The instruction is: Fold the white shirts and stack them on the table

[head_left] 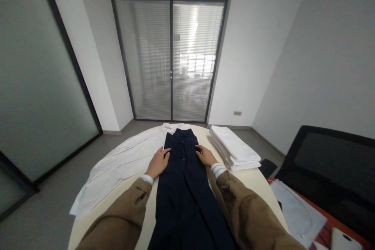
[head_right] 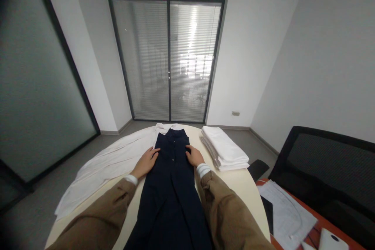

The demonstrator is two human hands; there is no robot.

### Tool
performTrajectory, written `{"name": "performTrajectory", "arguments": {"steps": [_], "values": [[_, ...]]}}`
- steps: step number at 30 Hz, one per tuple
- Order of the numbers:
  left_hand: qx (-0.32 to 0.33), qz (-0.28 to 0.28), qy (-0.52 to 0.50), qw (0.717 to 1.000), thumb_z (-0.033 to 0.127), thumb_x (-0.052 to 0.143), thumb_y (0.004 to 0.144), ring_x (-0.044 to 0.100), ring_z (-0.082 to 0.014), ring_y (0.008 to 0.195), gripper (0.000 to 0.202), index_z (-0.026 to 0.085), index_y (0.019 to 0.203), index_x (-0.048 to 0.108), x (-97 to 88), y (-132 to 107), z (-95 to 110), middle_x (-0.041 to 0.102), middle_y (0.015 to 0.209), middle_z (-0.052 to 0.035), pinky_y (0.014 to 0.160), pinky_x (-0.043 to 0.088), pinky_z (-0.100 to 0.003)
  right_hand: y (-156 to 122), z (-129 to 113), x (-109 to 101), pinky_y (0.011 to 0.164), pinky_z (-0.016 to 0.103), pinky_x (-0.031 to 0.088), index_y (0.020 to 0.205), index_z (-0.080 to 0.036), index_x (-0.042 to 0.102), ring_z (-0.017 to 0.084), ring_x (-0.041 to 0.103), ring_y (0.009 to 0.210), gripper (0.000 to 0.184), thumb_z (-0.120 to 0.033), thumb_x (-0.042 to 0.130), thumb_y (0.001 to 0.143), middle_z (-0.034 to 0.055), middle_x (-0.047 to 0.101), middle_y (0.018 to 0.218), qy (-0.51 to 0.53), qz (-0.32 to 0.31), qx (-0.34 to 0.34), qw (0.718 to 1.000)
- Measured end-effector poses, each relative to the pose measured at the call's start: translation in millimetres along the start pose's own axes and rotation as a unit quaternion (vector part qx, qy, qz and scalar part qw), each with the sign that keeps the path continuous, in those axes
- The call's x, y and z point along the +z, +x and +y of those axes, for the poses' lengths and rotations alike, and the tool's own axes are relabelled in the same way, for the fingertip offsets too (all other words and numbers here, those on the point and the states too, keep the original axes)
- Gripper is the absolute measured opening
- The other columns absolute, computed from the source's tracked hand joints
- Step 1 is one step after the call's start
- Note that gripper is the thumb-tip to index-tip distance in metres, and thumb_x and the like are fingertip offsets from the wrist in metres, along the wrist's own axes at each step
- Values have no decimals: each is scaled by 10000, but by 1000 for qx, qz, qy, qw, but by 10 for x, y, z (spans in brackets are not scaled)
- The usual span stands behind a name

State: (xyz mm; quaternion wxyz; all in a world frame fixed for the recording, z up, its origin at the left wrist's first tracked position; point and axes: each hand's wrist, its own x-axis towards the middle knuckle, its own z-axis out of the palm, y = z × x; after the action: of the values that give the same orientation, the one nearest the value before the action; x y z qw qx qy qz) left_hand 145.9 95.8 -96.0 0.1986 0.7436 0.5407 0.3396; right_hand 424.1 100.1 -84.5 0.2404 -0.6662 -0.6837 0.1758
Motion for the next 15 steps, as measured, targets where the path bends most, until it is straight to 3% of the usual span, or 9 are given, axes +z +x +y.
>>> {"name": "performTrajectory", "arguments": {"steps": [4, 8, 12, 15], "values": [[-33, -29, -43, 998, 330, 412, 945, 572, -231, 1238, 417, 174, 1264, 630, -73, 411, -195, 633, 1321, -98, 1089, 402, -374, 226, 87, 69, 1048, 303, 419, 1282, -192, 614, 180, 605, 1176, 385, -236, 542, 907, 71, 653, 1277, 49, 10, 14, 999], [-53, -44, -60, 996, 327, 474, 910, 584, -242, 1229, 403, 156, 1223, 661, -48, 727, -273, 645, 1307, -102, 1072, 405, -348, 433, 153, 142, 1013, 321, 464, 1219, -182, 657, 173, 641, 1126, 347, -233, 504, 912, 65, 691, 1218, 99, 23, 37, 994], [-72, -58, -73, 993, 309, 552, 870, 603, -258, 1201, 343, 143, 1122, 715, 39, 913, -314, 680, 1249, -110, 1057, 406, -331, 571, 188, 210, 943, 309, 515, 1255, -161, 640, 172, 672, 1068, 395, -221, 493, 894, 80, 711, 1179, 145, 30, 52, 988], [-90, -59, -80, 991, 290, 526, 892, 667, -263, 1076, 333, 113, 1101, 718, 74, 975, -321, 727, 1138, -121, 977, 462, -334, 632, 206, 233, 884, 306, 544, 1258, -142, 643, 183, 701, 986, 418, -200, 511, 865, 88, 733, 1118, 164, 30, 64, 984]]}}
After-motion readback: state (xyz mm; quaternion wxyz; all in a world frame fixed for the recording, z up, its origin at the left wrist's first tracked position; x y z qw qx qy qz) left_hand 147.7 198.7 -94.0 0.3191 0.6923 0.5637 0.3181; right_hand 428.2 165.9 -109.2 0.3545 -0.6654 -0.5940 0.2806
